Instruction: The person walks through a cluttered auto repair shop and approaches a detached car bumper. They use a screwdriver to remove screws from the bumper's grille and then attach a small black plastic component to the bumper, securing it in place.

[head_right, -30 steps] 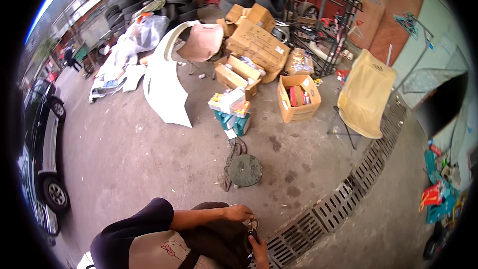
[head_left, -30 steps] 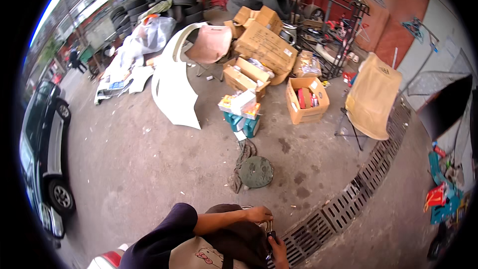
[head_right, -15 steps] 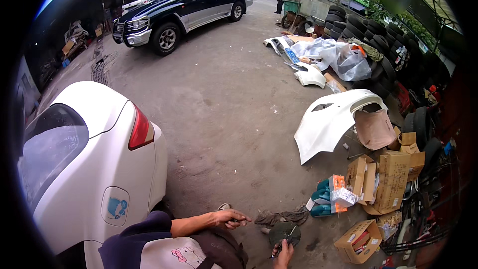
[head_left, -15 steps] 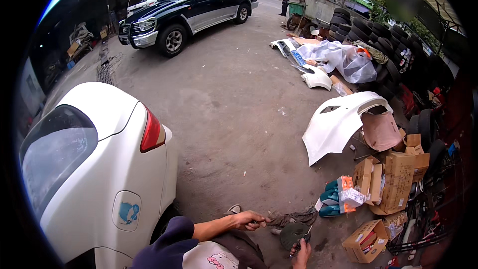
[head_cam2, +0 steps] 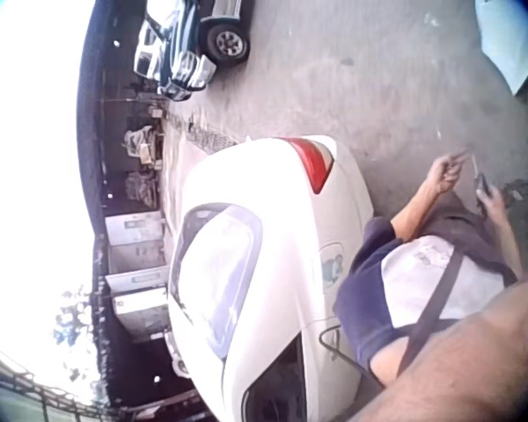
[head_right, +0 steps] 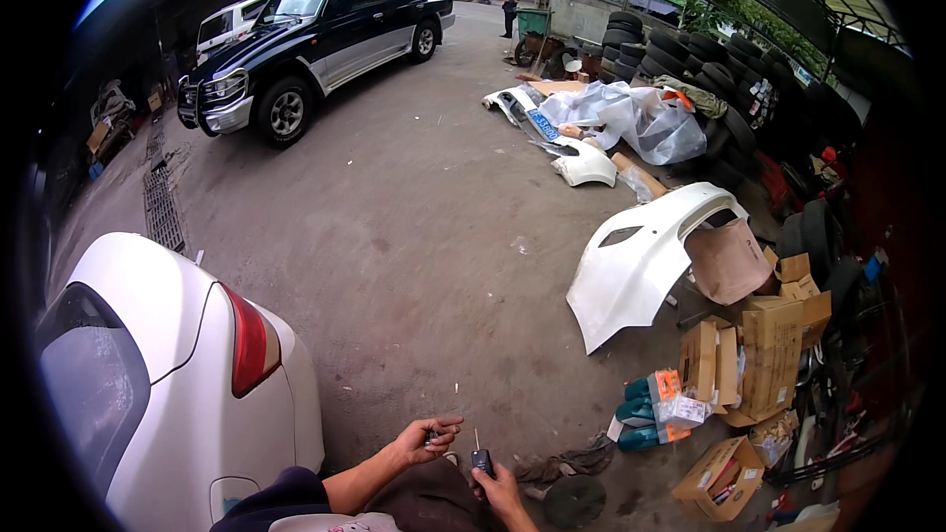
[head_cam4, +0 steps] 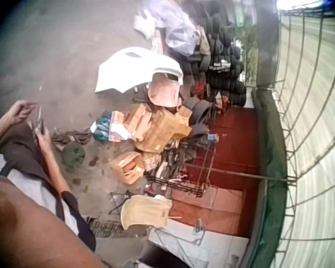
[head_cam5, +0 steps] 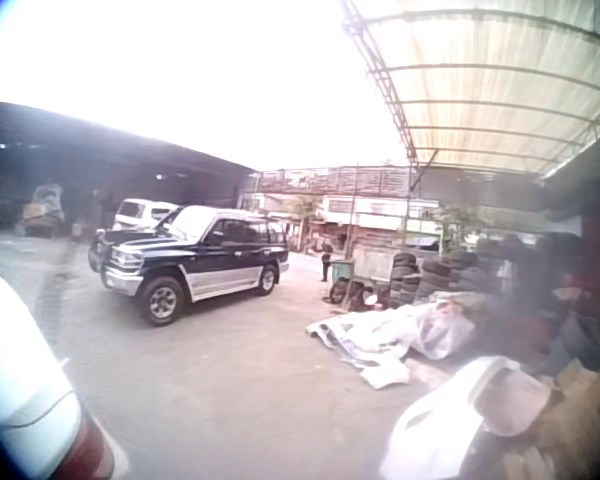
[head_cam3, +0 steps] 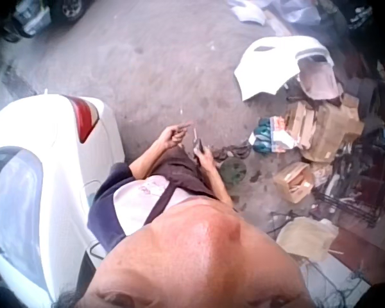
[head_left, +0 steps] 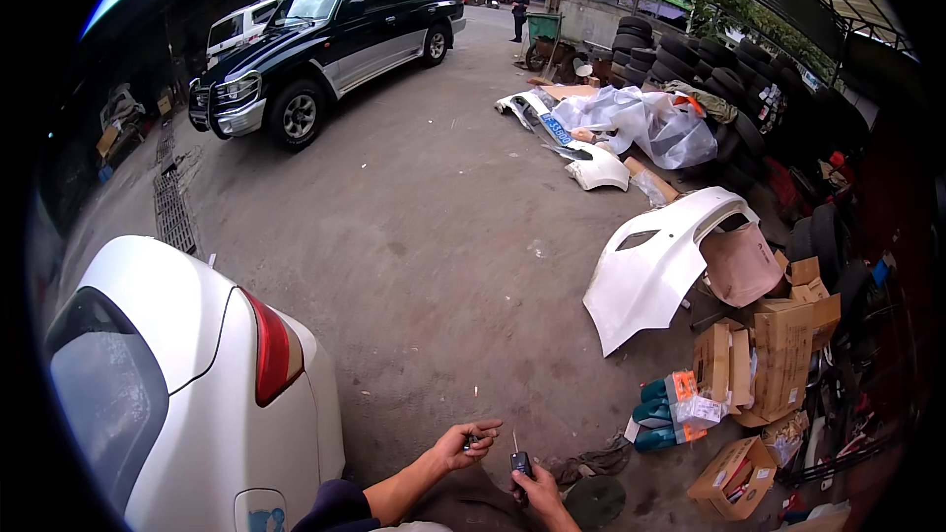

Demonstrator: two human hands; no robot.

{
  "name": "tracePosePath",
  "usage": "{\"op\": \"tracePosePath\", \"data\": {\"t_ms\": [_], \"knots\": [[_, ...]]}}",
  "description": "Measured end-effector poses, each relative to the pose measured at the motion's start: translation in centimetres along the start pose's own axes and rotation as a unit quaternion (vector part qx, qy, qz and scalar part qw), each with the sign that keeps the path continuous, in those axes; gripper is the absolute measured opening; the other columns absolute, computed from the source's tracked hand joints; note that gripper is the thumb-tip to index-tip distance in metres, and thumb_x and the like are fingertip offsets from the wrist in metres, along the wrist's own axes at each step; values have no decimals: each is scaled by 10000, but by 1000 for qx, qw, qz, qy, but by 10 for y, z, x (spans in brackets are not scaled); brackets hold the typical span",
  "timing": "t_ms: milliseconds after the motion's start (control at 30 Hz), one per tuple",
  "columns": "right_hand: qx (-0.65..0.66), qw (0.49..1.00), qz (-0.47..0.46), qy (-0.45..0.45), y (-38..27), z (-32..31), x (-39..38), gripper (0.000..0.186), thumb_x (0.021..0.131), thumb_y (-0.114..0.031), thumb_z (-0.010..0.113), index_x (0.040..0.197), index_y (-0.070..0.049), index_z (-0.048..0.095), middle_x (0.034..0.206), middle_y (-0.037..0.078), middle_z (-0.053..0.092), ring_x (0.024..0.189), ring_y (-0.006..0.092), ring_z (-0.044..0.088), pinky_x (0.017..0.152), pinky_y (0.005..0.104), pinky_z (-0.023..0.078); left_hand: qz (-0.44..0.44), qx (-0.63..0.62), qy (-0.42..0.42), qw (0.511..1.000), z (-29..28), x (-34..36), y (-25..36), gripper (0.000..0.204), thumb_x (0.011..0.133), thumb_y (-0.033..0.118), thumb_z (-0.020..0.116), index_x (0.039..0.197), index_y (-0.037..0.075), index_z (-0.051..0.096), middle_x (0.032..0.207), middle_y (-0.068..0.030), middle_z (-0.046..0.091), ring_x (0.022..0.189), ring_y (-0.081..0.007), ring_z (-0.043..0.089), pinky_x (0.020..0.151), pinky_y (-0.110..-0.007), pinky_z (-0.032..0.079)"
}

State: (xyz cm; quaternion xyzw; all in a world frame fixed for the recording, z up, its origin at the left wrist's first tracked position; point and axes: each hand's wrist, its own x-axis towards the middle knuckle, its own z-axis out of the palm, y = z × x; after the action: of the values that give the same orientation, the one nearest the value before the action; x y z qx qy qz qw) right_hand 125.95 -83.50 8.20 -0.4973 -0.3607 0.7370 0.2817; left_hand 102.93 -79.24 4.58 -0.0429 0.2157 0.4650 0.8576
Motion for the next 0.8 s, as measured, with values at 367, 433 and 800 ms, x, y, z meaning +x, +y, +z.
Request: {"op": "tracePosePath", "data": {"t_ms": [367,433,800], "knots": [[181,977,98,62,13,-80,47,165,928,-193,614,940,-44,545,738,88,602,562,180,545,492,310,426,-13,-126,9,992,18,55,3,436,742,-20,505,1174,-83,516,913,-126,522,645,-163,430,479,-242,337],[188,976,95,53,-1,-89,63,167,927,-197,618,942,-46,547,738,88,602,563,178,546,495,307,428,-7,-129,-5,992,28,71,12,435,735,-15,507,1165,-81,519,910,-124,523,656,-164,429,484,-247,337],[148,986,75,17,-60,-148,145,177,917,-203,646,929,-34,596,740,49,615,547,126,545,481,264,439,6,-69,47,996,102,167,29,385,798,39,505,1165,-72,525,899,-122,550,714,-189,468,541,-264,368]]}}
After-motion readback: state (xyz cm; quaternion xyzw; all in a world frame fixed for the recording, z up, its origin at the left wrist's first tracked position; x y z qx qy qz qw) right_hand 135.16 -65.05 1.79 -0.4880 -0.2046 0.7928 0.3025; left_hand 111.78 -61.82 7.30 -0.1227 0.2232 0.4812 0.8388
